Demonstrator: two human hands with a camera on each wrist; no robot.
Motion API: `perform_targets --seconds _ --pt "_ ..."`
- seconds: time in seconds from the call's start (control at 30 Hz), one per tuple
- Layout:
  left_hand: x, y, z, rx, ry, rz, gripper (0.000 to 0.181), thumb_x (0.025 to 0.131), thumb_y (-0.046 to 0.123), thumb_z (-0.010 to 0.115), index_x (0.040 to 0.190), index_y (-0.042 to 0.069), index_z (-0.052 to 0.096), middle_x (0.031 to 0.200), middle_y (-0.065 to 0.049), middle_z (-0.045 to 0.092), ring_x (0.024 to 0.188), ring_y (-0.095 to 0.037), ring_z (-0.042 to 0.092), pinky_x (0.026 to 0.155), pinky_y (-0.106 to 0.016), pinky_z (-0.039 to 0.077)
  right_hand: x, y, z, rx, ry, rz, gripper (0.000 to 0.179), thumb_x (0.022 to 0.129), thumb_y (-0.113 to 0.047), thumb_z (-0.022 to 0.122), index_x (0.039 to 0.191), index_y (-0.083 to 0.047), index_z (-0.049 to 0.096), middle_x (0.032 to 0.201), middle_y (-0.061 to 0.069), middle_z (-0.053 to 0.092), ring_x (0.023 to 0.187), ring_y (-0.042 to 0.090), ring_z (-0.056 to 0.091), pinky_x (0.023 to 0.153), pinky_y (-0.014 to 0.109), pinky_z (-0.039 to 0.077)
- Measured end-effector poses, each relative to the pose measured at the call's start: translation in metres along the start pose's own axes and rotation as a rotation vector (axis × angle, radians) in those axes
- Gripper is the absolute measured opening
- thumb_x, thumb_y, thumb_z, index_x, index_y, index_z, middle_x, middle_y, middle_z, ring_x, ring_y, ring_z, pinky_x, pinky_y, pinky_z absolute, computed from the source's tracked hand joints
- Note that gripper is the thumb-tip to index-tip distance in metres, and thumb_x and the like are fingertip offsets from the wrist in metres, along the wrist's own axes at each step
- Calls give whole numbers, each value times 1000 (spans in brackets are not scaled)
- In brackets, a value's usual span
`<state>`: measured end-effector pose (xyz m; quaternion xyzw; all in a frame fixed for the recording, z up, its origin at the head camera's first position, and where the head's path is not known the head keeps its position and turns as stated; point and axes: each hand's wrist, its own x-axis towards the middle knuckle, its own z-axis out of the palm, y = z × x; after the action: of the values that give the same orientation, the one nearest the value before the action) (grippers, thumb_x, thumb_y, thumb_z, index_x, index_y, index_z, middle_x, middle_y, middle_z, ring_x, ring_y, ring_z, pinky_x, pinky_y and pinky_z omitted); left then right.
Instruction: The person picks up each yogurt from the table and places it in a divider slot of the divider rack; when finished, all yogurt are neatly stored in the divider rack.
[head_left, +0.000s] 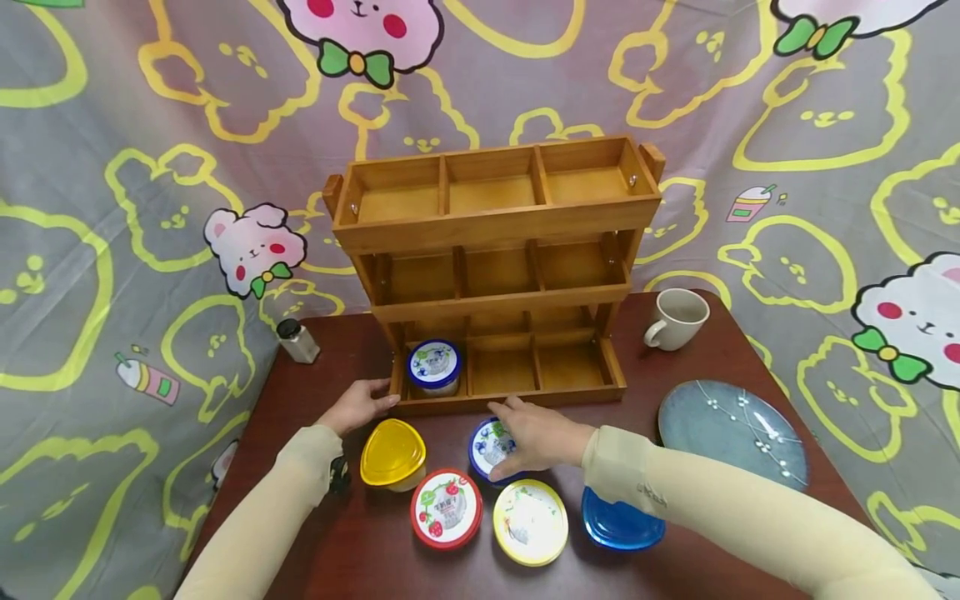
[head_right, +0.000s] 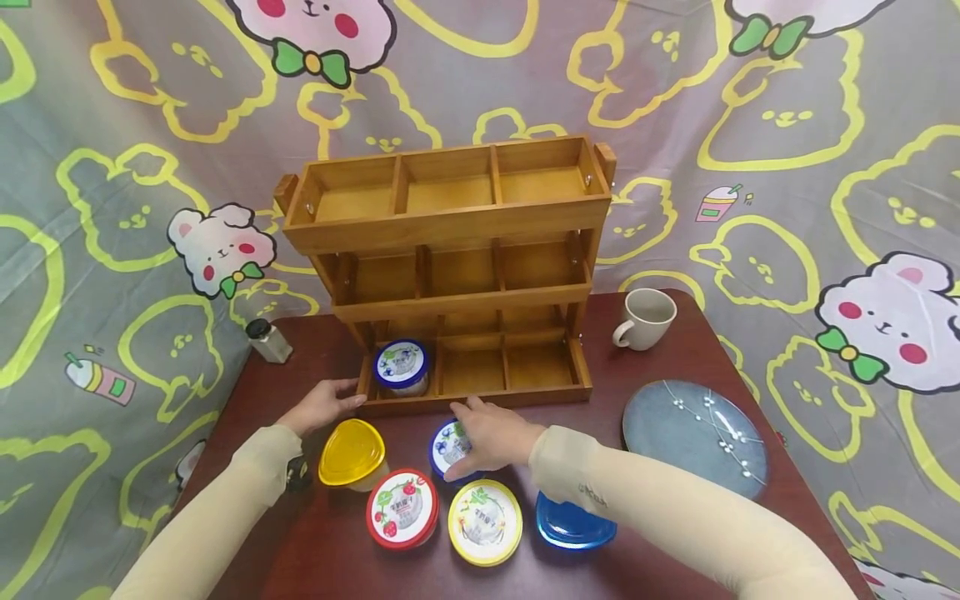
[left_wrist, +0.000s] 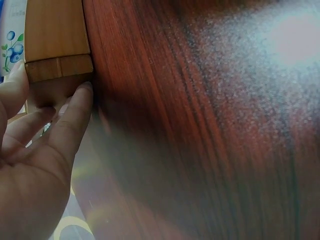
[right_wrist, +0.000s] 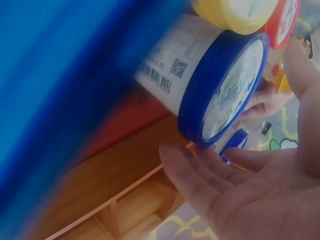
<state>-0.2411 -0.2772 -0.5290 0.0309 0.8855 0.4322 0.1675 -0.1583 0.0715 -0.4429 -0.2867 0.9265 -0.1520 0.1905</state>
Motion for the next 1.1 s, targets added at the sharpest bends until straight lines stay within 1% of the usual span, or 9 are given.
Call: perform_targets --seconds 0.07,0.13,0.27,0.37,0.5,0.7,0.77,0.9,1.1 --pt "0 0 0 0 1 5 60 98 19 64 142 -15 41 137 -33 50 102 -33 68 83 -42 58 2 -2 1 -12 1 -3 107 74 -61 79 153 -4 34 153 21 36 134 35 45 106 48 43" --pt "0 -1 0 4 4 6 60 98 19 64 142 -14 41 136 -33 51 101 -32 68 83 -41 58 3 -4 2 -23 -6 6 107 74 -62 79 153 -5 35 153 21 35 134 35 44 107 48 43" --pt "1 -1 0 5 4 5 60 98 20 65 142 -14 43 134 -31 54 101 -30 68 82 -41 59 6 -5 3 -38 -45 41 106 72 -60 81 154 -11 35 154 20 35 135 35 44 105 49 44" --pt "2 -2 0 2 1 0 60 98 20 65 142 -14 42 133 -31 54 101 -30 68 82 -40 59 6 -4 4 -43 -59 53 106 71 -56 84 154 -13 35 151 17 39 130 32 48 103 48 46" --pt "2 -1 0 4 2 -4 60 98 19 65 142 -14 42 133 -32 54 99 -30 69 82 -41 59 5 1 3 -58 -59 22 107 70 -54 86 153 -11 36 144 15 45 124 28 53 101 44 48" --pt "1 -2 0 4 8 2 60 98 18 65 141 -16 42 132 -33 54 98 -30 69 81 -41 59 6 11 -3 -60 -83 -5 101 73 -47 87 153 -10 37 153 18 37 135 31 44 110 44 40" --pt "1 -1 0 6 8 4 59 98 18 65 141 -15 42 131 -32 55 99 -30 69 81 -42 59 6 15 -5 -54 -94 -10 100 74 -45 87 153 -11 37 154 17 36 136 30 43 110 44 39" --pt "1 -1 0 4 8 0 59 98 18 65 141 -15 42 131 -32 56 99 -30 68 82 -42 59 5 20 -7 -56 -118 -25 101 74 -41 88 155 -12 34 154 15 35 136 30 43 109 44 40" --pt "1 -2 0 4 9 6 60 98 19 65 141 -15 41 132 -33 54 98 -30 69 82 -42 59 5 24 -8 -43 -139 -47 104 72 -34 89 156 -12 31 153 13 35 131 27 46 105 43 45"
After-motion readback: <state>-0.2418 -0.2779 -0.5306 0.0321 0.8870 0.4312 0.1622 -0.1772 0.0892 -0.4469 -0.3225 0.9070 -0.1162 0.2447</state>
